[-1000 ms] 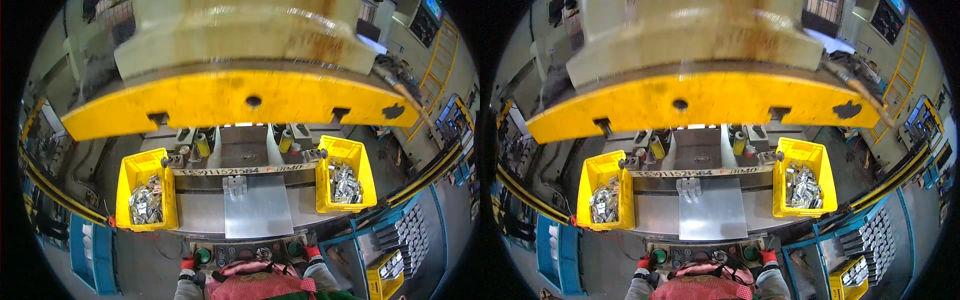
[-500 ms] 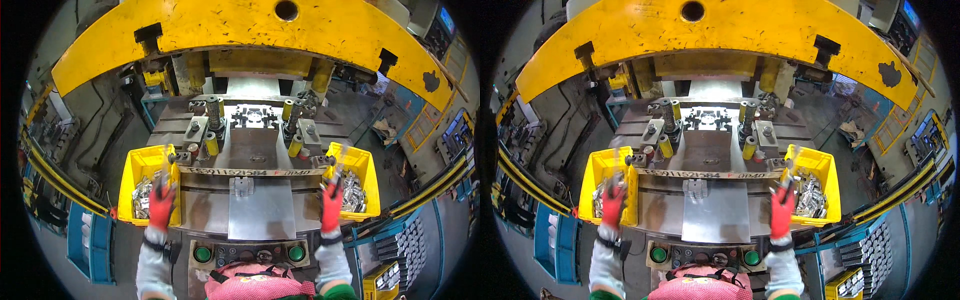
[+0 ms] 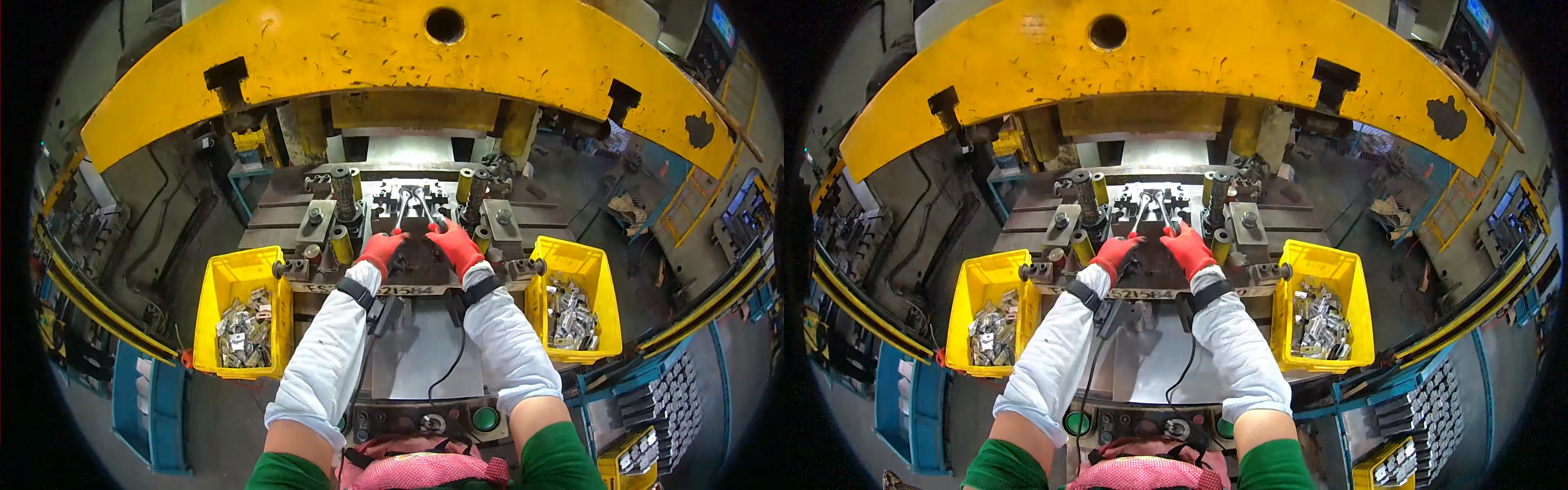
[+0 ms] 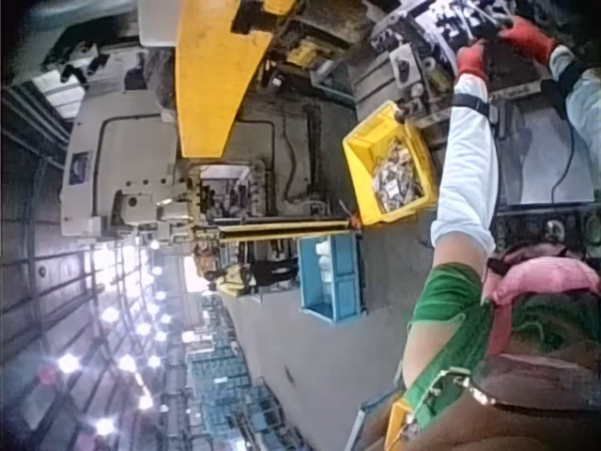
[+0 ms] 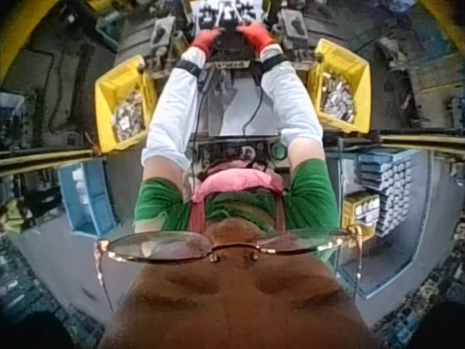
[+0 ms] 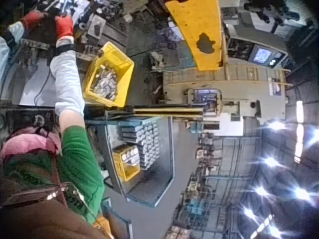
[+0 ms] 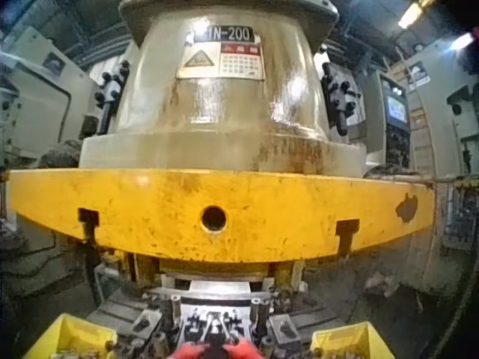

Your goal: Operate a large industrial press to stamp metal components, using a prying tool to handle parts.

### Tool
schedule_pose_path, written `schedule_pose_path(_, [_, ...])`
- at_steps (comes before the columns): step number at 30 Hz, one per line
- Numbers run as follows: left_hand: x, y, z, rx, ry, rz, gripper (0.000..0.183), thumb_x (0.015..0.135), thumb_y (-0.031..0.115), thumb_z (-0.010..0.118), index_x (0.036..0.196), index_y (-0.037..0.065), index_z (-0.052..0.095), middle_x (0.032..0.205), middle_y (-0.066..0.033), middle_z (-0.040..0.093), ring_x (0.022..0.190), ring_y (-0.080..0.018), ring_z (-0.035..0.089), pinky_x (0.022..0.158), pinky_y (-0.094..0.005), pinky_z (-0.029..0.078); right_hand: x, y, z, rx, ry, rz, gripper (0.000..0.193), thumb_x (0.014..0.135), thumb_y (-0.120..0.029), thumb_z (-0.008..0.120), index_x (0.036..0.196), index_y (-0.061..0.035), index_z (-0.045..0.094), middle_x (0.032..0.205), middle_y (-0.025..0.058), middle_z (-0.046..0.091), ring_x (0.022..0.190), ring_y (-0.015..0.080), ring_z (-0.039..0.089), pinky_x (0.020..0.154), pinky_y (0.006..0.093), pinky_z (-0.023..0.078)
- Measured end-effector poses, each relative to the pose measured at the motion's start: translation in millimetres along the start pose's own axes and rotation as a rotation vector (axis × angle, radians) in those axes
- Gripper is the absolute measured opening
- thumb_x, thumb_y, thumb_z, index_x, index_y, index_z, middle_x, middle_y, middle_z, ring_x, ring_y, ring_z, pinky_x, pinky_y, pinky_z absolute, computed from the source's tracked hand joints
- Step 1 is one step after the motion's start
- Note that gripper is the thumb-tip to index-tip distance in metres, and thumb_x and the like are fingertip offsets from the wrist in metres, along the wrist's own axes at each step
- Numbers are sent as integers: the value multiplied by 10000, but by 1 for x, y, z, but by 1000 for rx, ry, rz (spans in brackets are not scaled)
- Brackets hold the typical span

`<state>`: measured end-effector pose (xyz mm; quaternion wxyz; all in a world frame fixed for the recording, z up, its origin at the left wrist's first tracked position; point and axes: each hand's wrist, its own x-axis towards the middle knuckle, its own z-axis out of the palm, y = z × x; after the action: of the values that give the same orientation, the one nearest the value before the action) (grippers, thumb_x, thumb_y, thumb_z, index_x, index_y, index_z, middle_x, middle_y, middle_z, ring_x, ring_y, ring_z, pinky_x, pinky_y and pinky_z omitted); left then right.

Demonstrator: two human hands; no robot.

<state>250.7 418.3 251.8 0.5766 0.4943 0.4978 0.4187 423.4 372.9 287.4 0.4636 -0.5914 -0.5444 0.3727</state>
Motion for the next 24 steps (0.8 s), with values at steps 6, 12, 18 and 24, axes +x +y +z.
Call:
schedule_pose_path(6, [-80, 36, -26, -209, 50, 302, 164, 746, 168, 627, 824, 63, 528, 702, 30, 525, 607, -65, 468, 532, -204, 389, -87, -35, -33, -58, 280, -152, 438, 720, -225, 623, 1080, -25, 473, 1029, 131, 509, 908, 205, 505, 790, 296, 383])
schedule_pose_path(12, [-210, 32, -141, 95, 315, 55, 221, 803, 266, 526, 916, 76, 531, 656, -11, 529, 520, -71, 492, 441, -202, 400, -210, 73, -149, -285, 614, -16, 457, 772, -209, 567, 1156, -6, 425, 997, 111, 538, 882, 180, 498, 778, 295, 390])
schedule_pose_path(18, [-284, -37, -256, 427, 726, -114, 231, 752, 272, 584, 776, 47, 543, 521, -6, 460, 390, -93, 427, 361, -231, 365, -304, 195, -267, -568, 556, 37, 364, 791, -152, 518, 1123, -22, 448, 983, 100, 476, 810, 203, 485, 713, 315, 410])
schedule_pose_path(24, [-306, -59, -280, 803, 722, -353, 428, 666, 341, 647, 809, -53, 559, 777, -186, 588, 720, -285, 574, 592, -354, 419, -289, 114, -214, -90, 691, 237, 374, 815, -291, 514, 1016, 25, 497, 827, 57, 499, 621, 102, 427, 552, 228, 364])
